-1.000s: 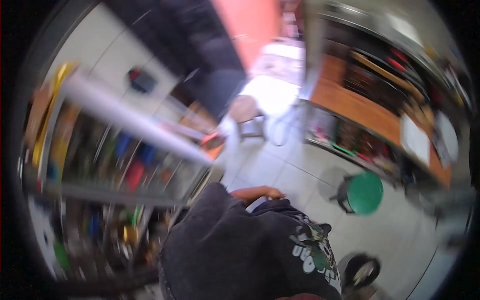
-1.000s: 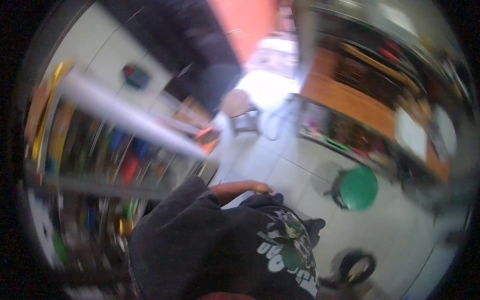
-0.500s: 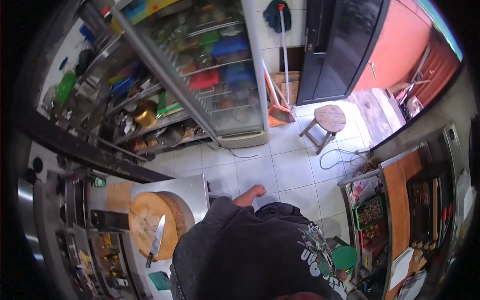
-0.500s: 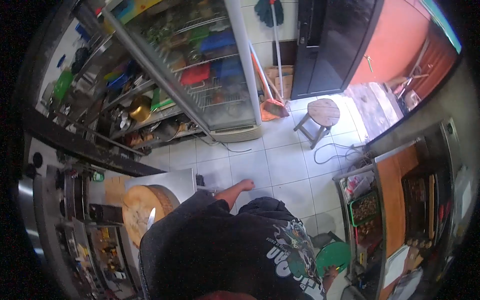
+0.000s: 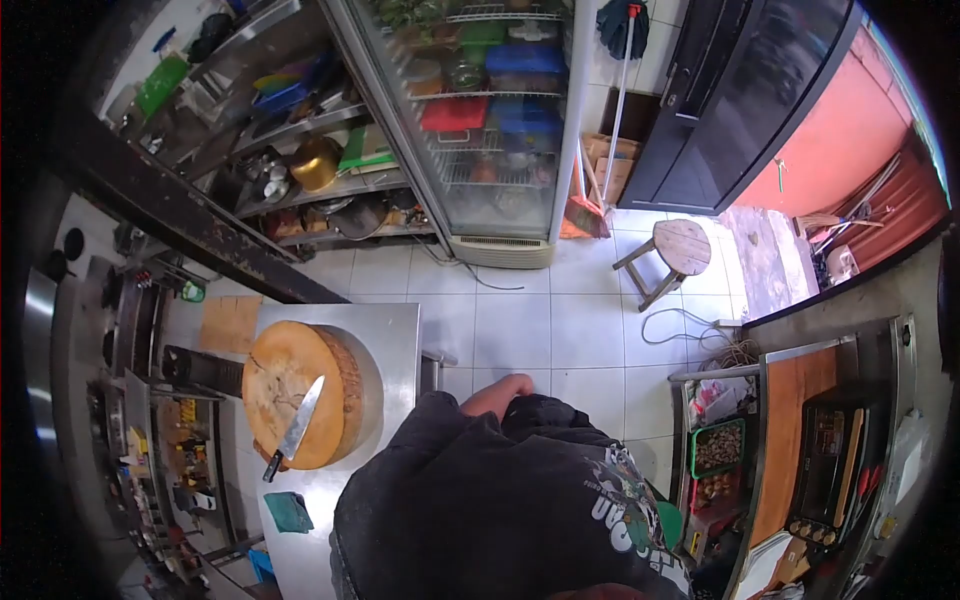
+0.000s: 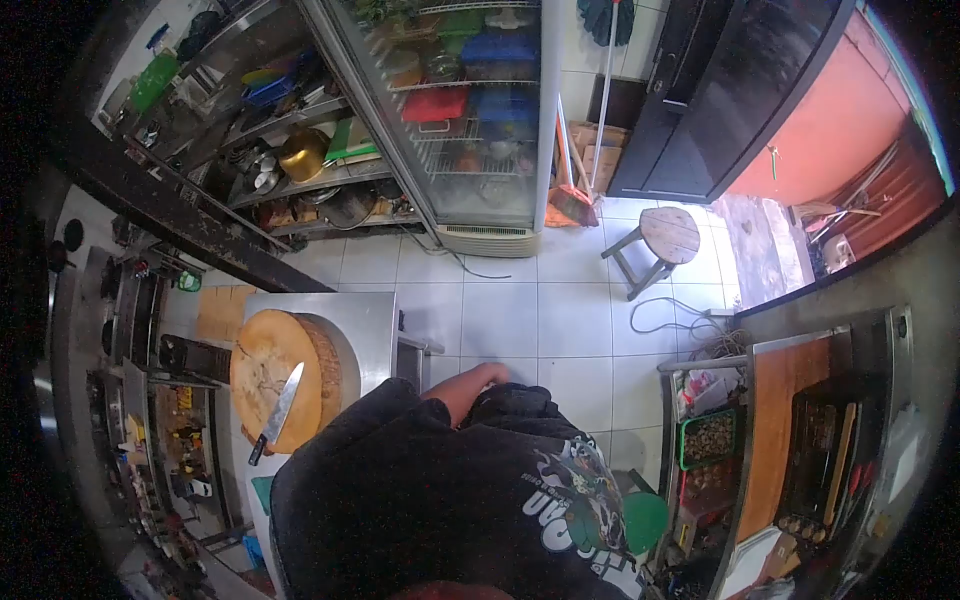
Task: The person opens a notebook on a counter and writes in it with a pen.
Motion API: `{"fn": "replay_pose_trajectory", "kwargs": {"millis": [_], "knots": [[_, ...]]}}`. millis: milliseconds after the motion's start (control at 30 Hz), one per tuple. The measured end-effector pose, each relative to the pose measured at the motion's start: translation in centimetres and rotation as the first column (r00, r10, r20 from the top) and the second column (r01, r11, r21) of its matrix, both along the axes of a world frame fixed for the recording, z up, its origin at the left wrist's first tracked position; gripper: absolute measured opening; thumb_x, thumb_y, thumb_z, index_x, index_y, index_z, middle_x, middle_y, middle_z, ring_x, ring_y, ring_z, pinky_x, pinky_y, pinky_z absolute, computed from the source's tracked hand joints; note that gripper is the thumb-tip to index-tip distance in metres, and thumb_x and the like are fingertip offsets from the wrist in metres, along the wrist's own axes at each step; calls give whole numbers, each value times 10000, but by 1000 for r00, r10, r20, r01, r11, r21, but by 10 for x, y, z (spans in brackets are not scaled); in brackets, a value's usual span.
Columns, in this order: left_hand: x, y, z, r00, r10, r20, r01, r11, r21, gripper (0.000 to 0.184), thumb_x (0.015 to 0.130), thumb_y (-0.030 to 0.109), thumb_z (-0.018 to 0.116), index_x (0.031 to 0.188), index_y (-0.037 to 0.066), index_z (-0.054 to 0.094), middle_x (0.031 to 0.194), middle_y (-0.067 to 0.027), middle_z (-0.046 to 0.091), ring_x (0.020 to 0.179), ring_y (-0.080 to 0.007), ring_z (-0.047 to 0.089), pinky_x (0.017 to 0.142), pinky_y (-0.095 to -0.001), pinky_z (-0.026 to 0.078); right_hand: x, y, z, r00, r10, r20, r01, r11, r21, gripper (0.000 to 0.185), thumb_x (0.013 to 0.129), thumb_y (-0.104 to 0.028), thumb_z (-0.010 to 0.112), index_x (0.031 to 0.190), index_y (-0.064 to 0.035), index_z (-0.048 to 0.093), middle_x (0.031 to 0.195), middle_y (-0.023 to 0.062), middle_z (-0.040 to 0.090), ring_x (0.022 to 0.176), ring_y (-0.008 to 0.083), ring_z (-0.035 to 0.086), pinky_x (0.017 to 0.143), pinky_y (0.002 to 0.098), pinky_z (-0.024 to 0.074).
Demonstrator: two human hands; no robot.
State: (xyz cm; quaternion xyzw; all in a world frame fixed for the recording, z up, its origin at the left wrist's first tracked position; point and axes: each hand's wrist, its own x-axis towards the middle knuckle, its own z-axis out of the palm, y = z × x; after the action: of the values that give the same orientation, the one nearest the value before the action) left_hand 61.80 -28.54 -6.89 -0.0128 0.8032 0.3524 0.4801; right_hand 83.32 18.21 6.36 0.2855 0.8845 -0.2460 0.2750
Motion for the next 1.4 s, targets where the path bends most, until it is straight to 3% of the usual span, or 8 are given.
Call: {"fn": "replay_pose_trajectory", "kwargs": {"millis": [200,533,767,1000,1067,1133,1200,1400], "knots": [[1,78,101,834,-76,546,-111,947,303,947,940,830,365,1444,53,559,1436,-129,599,1180,-268,625,1037,-487,468,-4,-14,8,999,-23,39,23,1000,3,282,947,-286,736,1022,-14,723,966,120,693,801,204,698,706,327,577],[-6,50,211,799,-348,490,32,839,543,1139,798,970,67,1665,231,33,1734,-32,61,1579,-217,84,1268,-405,85,-7,-28,8,995,-71,75,71,997,-2,288,951,-281,735,1046,-10,721,947,102,695,817,189,691,721,320,565],[-3,75,176,836,-168,523,-183,813,553,1154,823,968,195,1665,207,-13,1737,-31,55,1549,-226,203,1251,-450,186,-10,-38,13,992,-91,92,93,996,-9,293,953,-278,735,1063,-7,719,934,90,696,828,178,686,732,315,556],[-33,146,152,632,-647,-426,715,699,-3,851,1009,749,168,1665,249,-39,1731,-163,37,1591,-383,-17,1229,-653,4,-43,-48,37,985,-169,-21,167,984,-67,299,956,-275,734,1080,-4,717,921,77,697,839,167,681,743,309,547],[-46,199,167,805,-246,-540,482,801,354,797,1047,679,163,1665,210,-18,1737,-129,26,1594,-361,-46,1231,-639,22,-66,-40,36,814,-414,-406,143,822,-551,306,995,-221,691,1189,16,683,934,52,720,810,135,655,704,300,521],[-46,237,253,951,309,-24,-95,362,927,853,1021,734,158,1668,201,-4,1741,-107,25,1597,-297,-55,1250,-582,9,-112,-81,94,515,-328,-792,-144,878,-457,275,1037,-214,638,1191,13,653,900,0,662,634,96,569,536,276,445],[-50,269,306,854,469,223,-299,94,950,852,1017,743,123,1669,206,10,1741,-90,47,1596,-260,-35,1263,-515,-22,-140,-128,183,386,-347,-855,-169,884,-435,273,1036,-211,640,1205,4,641,909,-21,641,601,60,519,519,236,404],[-38,271,335,742,669,37,-185,152,971,779,1066,639,113,1666,151,21,1731,-142,73,1591,-283,78,1275,-465,63,-135,-137,203,621,-531,-577,-2,735,-678,490,898,-248,810,1260,1,592,1029,-1,619,861,104,558,781,267,469]]}}
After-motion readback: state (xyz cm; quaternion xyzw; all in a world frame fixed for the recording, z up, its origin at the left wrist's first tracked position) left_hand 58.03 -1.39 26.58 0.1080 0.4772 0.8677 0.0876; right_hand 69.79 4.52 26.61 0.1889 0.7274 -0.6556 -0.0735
